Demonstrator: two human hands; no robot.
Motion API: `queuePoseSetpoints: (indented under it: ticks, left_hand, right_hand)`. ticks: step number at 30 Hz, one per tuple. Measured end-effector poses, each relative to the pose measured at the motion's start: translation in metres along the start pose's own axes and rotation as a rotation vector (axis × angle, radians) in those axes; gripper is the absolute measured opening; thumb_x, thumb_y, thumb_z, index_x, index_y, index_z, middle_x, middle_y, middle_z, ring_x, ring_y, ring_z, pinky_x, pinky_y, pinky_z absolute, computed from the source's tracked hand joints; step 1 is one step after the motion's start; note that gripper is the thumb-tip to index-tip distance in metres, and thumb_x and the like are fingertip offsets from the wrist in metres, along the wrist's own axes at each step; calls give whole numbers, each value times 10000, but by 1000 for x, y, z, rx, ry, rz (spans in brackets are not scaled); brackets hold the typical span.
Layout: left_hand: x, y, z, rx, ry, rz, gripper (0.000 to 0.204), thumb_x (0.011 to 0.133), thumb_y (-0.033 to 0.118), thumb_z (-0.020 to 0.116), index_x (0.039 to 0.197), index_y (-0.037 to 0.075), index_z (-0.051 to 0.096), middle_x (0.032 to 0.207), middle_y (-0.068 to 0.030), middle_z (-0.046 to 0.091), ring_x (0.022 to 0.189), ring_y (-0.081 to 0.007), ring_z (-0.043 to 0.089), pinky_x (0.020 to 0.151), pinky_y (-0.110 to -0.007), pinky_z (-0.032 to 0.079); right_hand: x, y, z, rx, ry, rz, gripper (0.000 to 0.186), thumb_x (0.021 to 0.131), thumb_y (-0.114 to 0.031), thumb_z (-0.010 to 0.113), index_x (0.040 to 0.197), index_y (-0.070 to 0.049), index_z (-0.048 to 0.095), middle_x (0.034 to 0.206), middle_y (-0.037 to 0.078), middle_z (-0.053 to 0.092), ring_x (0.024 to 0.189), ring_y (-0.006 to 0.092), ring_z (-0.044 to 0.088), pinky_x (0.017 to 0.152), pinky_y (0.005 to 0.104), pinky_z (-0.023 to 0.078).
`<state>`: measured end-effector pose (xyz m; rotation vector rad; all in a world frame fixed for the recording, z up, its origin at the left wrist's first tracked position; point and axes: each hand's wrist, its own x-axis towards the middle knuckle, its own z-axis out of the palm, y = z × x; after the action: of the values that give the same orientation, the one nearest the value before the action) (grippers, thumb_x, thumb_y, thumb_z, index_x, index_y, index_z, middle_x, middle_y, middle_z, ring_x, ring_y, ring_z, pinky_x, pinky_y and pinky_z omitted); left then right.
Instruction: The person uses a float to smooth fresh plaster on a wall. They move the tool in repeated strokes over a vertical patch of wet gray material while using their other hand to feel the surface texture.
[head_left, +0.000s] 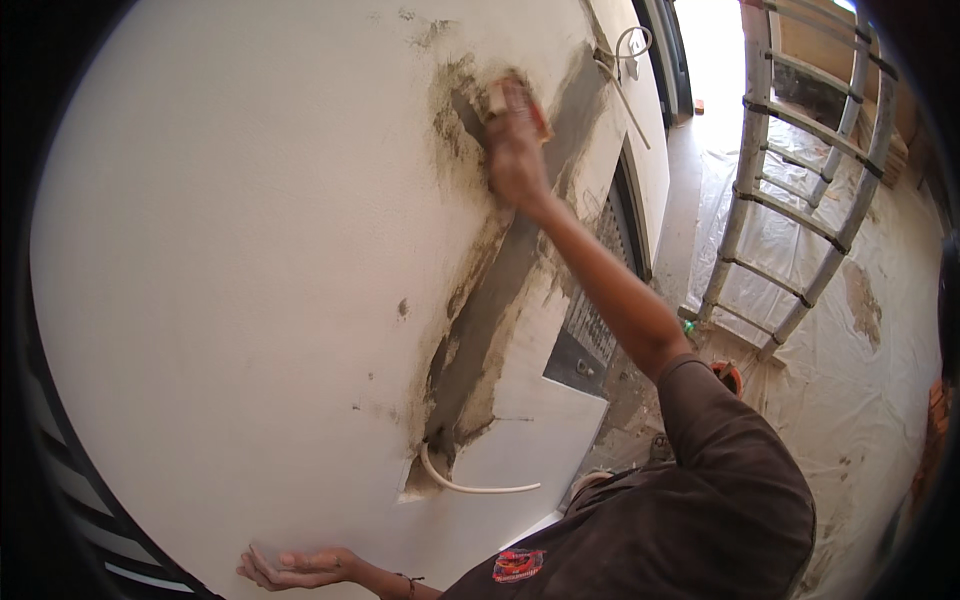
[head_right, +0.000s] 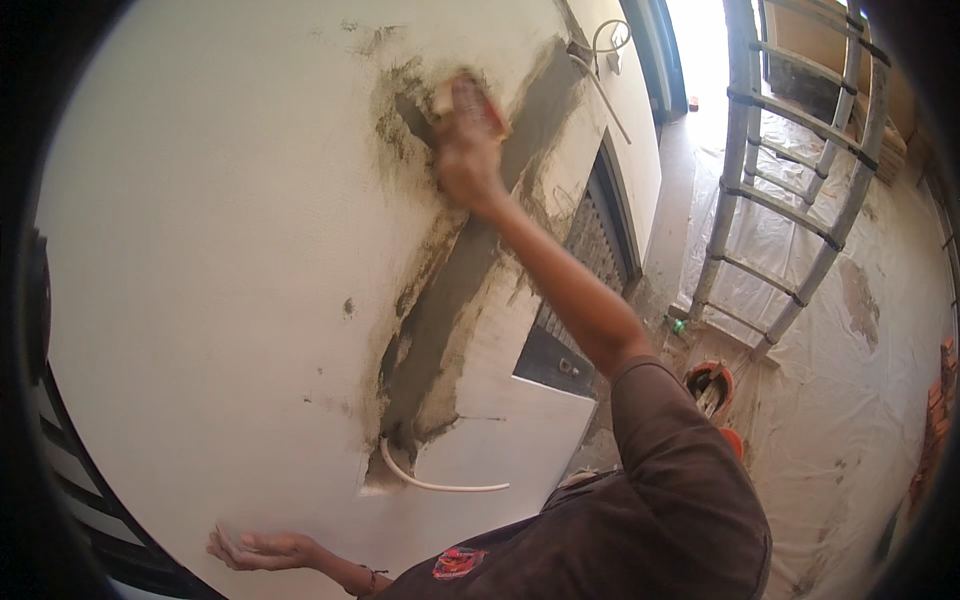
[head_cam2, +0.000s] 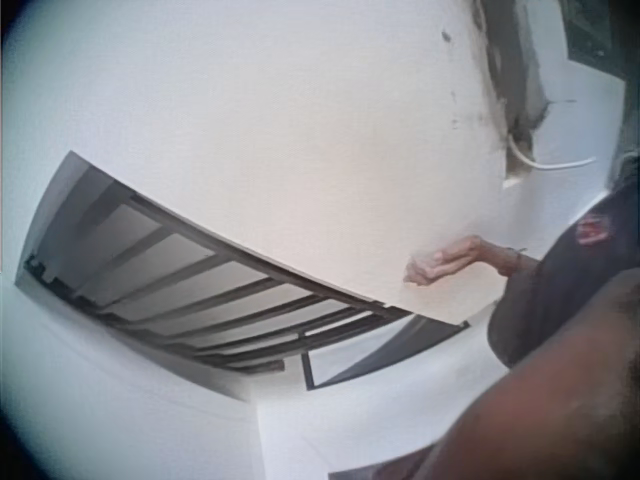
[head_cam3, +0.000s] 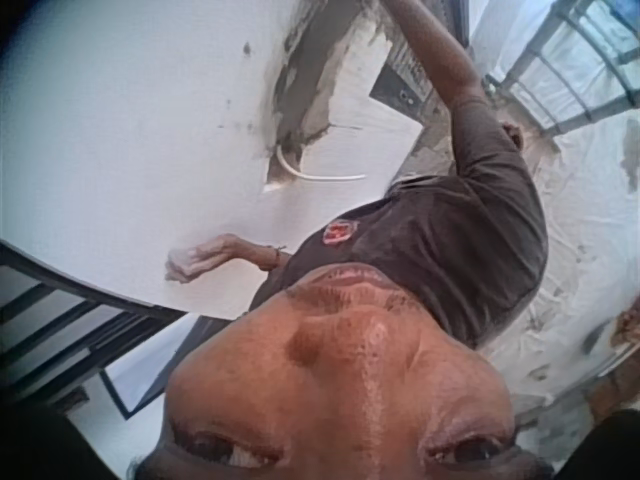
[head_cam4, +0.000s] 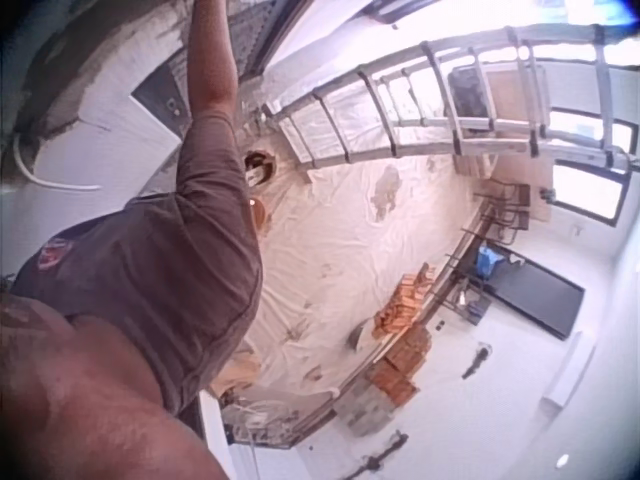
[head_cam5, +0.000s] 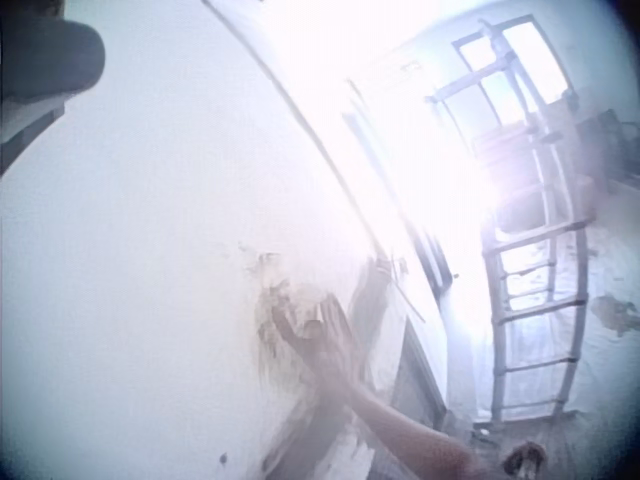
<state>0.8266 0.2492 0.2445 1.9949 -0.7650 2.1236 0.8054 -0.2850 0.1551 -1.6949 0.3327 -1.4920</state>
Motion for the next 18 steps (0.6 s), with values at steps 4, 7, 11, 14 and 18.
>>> queuePoseSetpoints:
  ticks: [4, 7, 11, 14, 18]
  left_hand:
    - [5, -9, -7, 7, 5, 13, 443, 1079, 265, 298, 1313, -56, 494, 1350, -221, 466, 1384, -395, 360, 1154, -578, 290]
    - [-6, -2, 0, -32, 20, -50, 445, 1079, 264, 300, 1311, -59, 500, 1350, -217, 469, 1382, -390, 364, 1154, -574, 288]
    - [2, 5, -1, 3, 3, 3, 438, 1080, 251, 300, 1308, -59, 508, 1355, -212, 468, 1381, -392, 363, 1150, -571, 290]
    - [2, -4, -5, 17, -2, 2, 425, 1080, 238, 300, 1304, -53, 515, 1352, -215, 464, 1378, -399, 365, 1144, -571, 296]
    - [0, 1, 0, -43, 18, -29, 422, 1080, 232, 296, 1301, -50, 519, 1341, -215, 473, 1376, -395, 368, 1141, -566, 301]
  right_hand:
    - [-64, -46, 25, -407, -13, -475, 505, 1012, -190, 349, 1462, 38, 351, 1447, 280, 425, 1321, 389, 438, 1129, 481, 329]
    - [-22, 9, -7, -200, 159, -212, 690, 975, -228, 475, 1576, -65, 178, 1642, 174, 131, 1531, 293, 61, 1238, 452, 6]
    - [31, -22, -5, 3, -150, 58, 706, 964, -174, 446, 1586, -83, 125, 1651, 171, 70, 1532, 294, -3, 1233, 458, -28]
    - [-28, -30, 40, -412, -31, -372, 694, 954, -118, 420, 1583, -75, 129, 1648, 180, 79, 1531, 297, 2, 1233, 468, -17]
    - [-12, 30, -9, -192, 114, -126, 686, 988, -184, 415, 1586, -75, 99, 1652, 157, 89, 1531, 287, -16, 1230, 483, -24]
